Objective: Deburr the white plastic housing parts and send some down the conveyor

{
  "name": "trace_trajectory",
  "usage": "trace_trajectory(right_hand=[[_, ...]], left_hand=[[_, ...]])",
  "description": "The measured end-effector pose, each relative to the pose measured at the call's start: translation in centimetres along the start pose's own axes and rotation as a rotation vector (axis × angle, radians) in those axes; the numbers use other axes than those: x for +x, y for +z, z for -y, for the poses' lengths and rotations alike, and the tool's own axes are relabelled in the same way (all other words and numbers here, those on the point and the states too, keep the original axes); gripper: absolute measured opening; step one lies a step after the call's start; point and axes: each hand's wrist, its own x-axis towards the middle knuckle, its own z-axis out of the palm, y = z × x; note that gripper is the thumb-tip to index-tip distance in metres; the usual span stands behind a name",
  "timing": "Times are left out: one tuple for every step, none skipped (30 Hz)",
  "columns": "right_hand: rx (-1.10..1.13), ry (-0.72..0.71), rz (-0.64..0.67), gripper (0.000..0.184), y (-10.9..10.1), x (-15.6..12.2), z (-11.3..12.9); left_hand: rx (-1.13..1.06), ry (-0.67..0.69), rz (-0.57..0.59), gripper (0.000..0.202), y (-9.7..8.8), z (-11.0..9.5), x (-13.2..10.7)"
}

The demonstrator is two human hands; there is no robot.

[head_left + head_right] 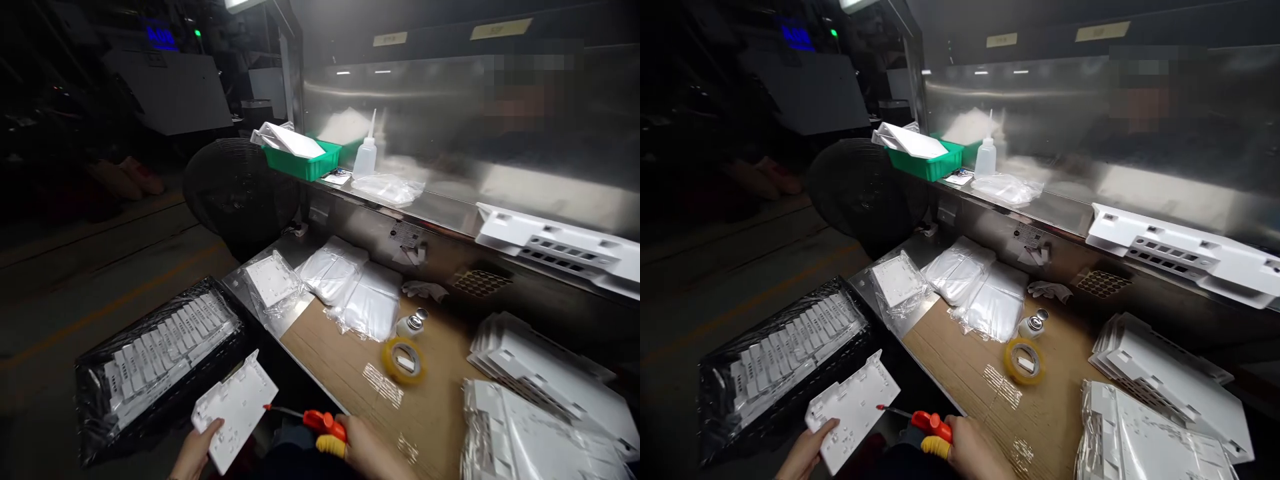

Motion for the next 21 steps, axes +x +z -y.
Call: trace_trajectory(right_hand=[[-0.040,0.011,0.008,0.063,0.3,0.2,0.0],[-0.062,0.020,0.048,0.065,0.5,0.2,0.0],[-0.065,0.027,0.095,0.066,0.4,0.2,0.1],[-0.056,0.035,0.117,0.068,0.3,0.1,0.1],[-0.050,0.045,0.121,0.069,0.1,0.0,0.2],[-0.052,0.054,0.114,0.070,-0.1,-0.2,0.2],[-0.059,0.062,0.106,0.070,-0.2,-0.3,0.2],[-0.061,0.062,0.107,0.070,-0.2,-0.4,0.1],[-0.058,0.057,0.114,0.068,-0.2,-0.5,0.0],[-0.052,0.052,0.117,0.067,0.0,-0.5,-0.1],[-0.051,0.052,0.105,0.066,0.1,-0.5,-0.2],[-0.053,0.058,0.084,0.066,0.3,-0.6,-0.2],[-0.055,0.067,0.067,0.066,0.4,-0.6,-0.3],[-0.051,0.074,0.061,0.065,0.5,-0.7,-0.2],[-0.037,0.076,0.068,0.064,0.6,-0.9,-0.1],[-0.018,0.077,0.081,0.063,0.6,-1.2,0.2],[-0.005,0.082,0.087,0.063,0.5,-1.5,0.5],[-0.004,0.093,0.079,0.062,0.4,-1.9,0.9],[-0.015,0.106,0.064,0.060,0.2,-2.3,1.3],[-0.027,0.116,0.054,0.057,0.1,-2.7,1.7],[-0.033,0.118,0.052,0.055,0.0,-3.0,2.0]], left_hand=[[0.048,0.052,-0.028,0.027,-0.1,0.2,0.0],[0.086,0.109,-0.041,0.024,-0.3,0.4,-0.1],[0.124,0.187,-0.031,0.025,-0.5,0.4,-0.2],[0.158,0.279,-0.001,0.029,-0.7,0.4,-0.4],[0.185,0.371,0.035,0.033,-0.9,0.3,-0.5],[0.209,0.453,0.074,0.036,-0.9,0.2,-0.7],[0.233,0.510,0.109,0.035,-0.9,0.1,-0.8],[0.256,0.537,0.139,0.033,-0.8,-0.1,-0.8],[0.277,0.537,0.165,0.031,-0.7,-0.3,-0.7],[0.291,0.517,0.184,0.031,-0.6,-0.5,-0.6],[0.301,0.491,0.193,0.032,-0.4,-0.8,-0.4],[0.293,0.436,0.173,0.034,-0.3,-1.0,-0.2],[0.268,0.359,0.126,0.037,-0.1,-1.2,0.1],[0.234,0.274,0.066,0.042,0.0,-1.4,0.3],[0.198,0.189,0.006,0.048,0.1,-1.5,0.4],[0.167,0.119,-0.041,0.055,0.1,-1.6,0.4],[0.148,0.074,-0.065,0.064,0.1,-1.6,0.4],[0.145,0.054,-0.070,0.073,-0.1,-1.6,0.3],[0.147,0.037,-0.064,0.081,-0.3,-1.5,0.1],[0.141,0.002,-0.050,0.088,-0.5,-1.3,-0.1],[0.123,-0.045,-0.027,0.093,-0.8,-1.1,-0.3]])
